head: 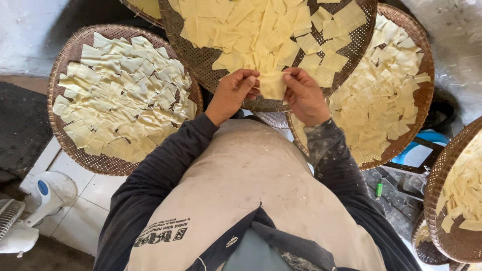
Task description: The person arranges thin, pale yellow dough sheets on large round woven trays. They pick up individual sheets, separate them, and place them flat on the trays to ensure even spacing.
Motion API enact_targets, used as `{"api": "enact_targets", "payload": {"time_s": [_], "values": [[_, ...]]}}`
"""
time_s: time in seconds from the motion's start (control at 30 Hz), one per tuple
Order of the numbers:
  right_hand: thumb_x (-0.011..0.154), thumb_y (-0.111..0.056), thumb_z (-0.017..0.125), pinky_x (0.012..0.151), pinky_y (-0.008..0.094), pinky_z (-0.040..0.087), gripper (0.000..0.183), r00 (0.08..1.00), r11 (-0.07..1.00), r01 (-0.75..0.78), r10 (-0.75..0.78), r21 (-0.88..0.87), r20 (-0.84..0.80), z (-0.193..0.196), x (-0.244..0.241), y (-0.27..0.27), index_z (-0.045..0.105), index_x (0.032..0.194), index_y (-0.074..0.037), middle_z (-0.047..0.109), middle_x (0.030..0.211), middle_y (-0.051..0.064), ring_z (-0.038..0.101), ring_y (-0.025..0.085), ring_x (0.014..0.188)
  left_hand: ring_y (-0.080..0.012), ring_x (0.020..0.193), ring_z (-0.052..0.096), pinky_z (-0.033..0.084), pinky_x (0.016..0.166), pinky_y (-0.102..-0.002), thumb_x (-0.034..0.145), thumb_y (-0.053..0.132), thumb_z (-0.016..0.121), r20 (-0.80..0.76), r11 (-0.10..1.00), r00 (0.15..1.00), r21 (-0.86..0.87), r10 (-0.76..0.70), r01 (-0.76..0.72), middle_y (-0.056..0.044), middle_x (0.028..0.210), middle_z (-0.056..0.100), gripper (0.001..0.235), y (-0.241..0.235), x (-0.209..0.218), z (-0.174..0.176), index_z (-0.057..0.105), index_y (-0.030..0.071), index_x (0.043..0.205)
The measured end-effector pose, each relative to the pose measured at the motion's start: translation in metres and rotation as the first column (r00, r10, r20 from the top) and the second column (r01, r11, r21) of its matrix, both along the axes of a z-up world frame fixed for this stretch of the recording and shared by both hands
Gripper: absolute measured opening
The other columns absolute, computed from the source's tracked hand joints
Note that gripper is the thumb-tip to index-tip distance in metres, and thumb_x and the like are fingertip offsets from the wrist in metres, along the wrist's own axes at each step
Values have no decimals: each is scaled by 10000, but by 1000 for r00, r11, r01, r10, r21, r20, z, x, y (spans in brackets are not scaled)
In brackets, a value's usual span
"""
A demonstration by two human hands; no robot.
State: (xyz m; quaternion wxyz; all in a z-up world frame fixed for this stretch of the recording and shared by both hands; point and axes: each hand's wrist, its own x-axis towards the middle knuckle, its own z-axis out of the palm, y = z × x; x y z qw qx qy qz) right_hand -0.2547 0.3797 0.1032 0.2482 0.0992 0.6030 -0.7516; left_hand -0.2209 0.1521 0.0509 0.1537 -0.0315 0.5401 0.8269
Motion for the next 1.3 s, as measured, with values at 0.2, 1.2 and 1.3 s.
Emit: {"api": "enact_targets", "payload": {"time_s": [0.2, 1.2, 1.3], "values": [[1156, -150, 572, 795, 285, 526, 162, 834, 738, 45, 344, 674, -432, 13, -14, 27, 648, 1255, -47, 693, 1014, 83, 650, 162, 888, -134, 922, 729, 584, 810, -252, 1085, 235, 602, -59, 971, 985, -172, 159, -167, -98, 1121, 767, 289, -35, 4, -3, 632, 3, 1254], [965, -128, 694, 821, 487, 521, 99, 294, 394, 80, 868, 915, -400, -66, -206, -24, 656, 1010, -49, 661, 1040, 192, 640, 425, 1001, -155, 982, 724, 587, 845, -279, 1081, 197, 595, 11, 682, 711, -293, 703, -670, -96, 1114, 740, 277, -116, 134, 0, 617, -16, 1256], [1038, -158, 659, 814, 475, 526, 139, 374, 369, -74, 871, 926, -318, -21, -190, -24, 636, 1093, -33, 691, 1005, 188, 668, 406, 954, -149, 1021, 717, 585, 868, -284, 1071, 193, 608, -44, 704, 764, -356, 644, -614, -81, 1161, 741, 271, -112, 117, 8, 619, 5, 1266]]}}
